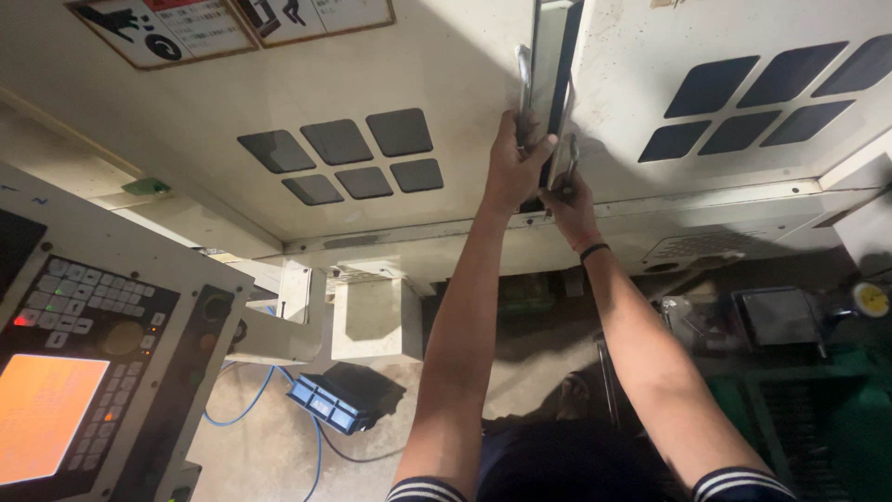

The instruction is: The person uses a T-handle tool to unlock and open the door of a large industrial machine, then reaches inside to adjust or retrieve an item. The person then closes the door and relocks it.

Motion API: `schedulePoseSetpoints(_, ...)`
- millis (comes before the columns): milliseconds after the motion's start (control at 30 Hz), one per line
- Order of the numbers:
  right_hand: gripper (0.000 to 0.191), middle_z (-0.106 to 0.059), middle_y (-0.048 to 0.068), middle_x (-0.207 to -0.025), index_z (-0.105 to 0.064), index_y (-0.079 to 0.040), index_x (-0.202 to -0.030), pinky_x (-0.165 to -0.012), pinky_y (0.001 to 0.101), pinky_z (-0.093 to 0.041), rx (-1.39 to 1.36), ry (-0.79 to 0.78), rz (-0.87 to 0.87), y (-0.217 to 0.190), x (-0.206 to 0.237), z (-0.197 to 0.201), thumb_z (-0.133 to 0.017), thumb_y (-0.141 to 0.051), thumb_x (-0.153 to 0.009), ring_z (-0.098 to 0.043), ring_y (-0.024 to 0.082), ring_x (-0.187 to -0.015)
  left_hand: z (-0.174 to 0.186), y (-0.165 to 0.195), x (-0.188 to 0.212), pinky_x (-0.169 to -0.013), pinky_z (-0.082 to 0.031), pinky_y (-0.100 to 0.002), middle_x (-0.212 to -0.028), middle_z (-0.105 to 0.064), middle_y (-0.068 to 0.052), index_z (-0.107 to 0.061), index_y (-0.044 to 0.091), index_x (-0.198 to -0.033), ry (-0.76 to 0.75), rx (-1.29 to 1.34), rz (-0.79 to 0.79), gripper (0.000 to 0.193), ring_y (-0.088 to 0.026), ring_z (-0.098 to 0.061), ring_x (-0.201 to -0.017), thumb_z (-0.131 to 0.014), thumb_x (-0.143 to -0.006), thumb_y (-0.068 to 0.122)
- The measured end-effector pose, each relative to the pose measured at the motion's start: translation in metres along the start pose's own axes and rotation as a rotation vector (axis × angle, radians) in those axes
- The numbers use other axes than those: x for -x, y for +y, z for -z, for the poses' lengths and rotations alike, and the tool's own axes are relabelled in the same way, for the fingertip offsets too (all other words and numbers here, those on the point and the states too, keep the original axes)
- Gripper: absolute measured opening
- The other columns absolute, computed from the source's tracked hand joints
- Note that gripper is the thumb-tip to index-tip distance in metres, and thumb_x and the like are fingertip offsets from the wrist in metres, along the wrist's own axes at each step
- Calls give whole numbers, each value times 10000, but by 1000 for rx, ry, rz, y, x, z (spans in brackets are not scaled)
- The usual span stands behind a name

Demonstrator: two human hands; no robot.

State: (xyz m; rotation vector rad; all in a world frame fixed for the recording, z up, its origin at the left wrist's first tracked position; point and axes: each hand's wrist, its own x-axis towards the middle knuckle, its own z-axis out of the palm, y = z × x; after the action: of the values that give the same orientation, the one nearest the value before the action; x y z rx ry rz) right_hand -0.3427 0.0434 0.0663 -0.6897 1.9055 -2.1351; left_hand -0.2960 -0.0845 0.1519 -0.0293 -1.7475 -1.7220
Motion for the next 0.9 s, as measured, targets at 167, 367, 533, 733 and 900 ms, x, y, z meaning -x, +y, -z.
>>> schedulePoseSetpoints(167, 246, -563, -28, -760, -527, -96, -952, -555, 252, -461, -4, 12, -15, 3, -1, -1, -750, -5, -907, -563, 76, -635, 0, -8, -1, -755, -530, -268, -1091, -578, -68, -499, 27, -1254, -4, 31, 35, 399, -128, -595, -922, -733, -937, 86)
schedulePoseSetpoints(367, 232, -586, -32, -743, -542, -98, -959, -574, 242, -455, 10, 12, 27, 6, -2, -2, -748, -5, -909, -567, 67, -649, -1, -13, -2, -805, -546, -288, -1130, -589, -87, -479, 19, -1283, 5, 58, 16, 449, -144, -617, -997, -741, -926, 98)
schedulePoseSetpoints(533, 200, -587, -18, -742, -551, -93, -949, -586, 255, -468, 36, -19, 25, 4, 1, 0, -732, -8, -936, -568, 79, -654, 0, -6, 0, -796, -546, -303, -1144, -602, -96, -470, 22, -1295, -8, -6, 30, 468, -153, -626, -989, -744, -934, 138)
schedulePoseSetpoints(733, 223, -563, -21, -747, -532, -92, -966, -591, 253, -460, -11, 0, 19, 4, 2, 0, -724, 14, -925, -559, 78, -659, -1, -3, 0, -759, -527, -284, -1131, -608, -91, -483, 15, -1300, -12, -11, 30, 467, -143, -618, -973, -741, -931, 139)
schedulePoseSetpoints(900, 229, -578, -23, -768, -528, -87, -956, -583, 250, -470, -30, -4, 27, 7, 1, 0, -732, 14, -927, -576, 77, -658, -1, -6, 0, -782, -537, -269, -1143, -591, -81, -482, 18, -1285, -22, 49, 24, 438, -130, -621, -998, -735, -940, 111)
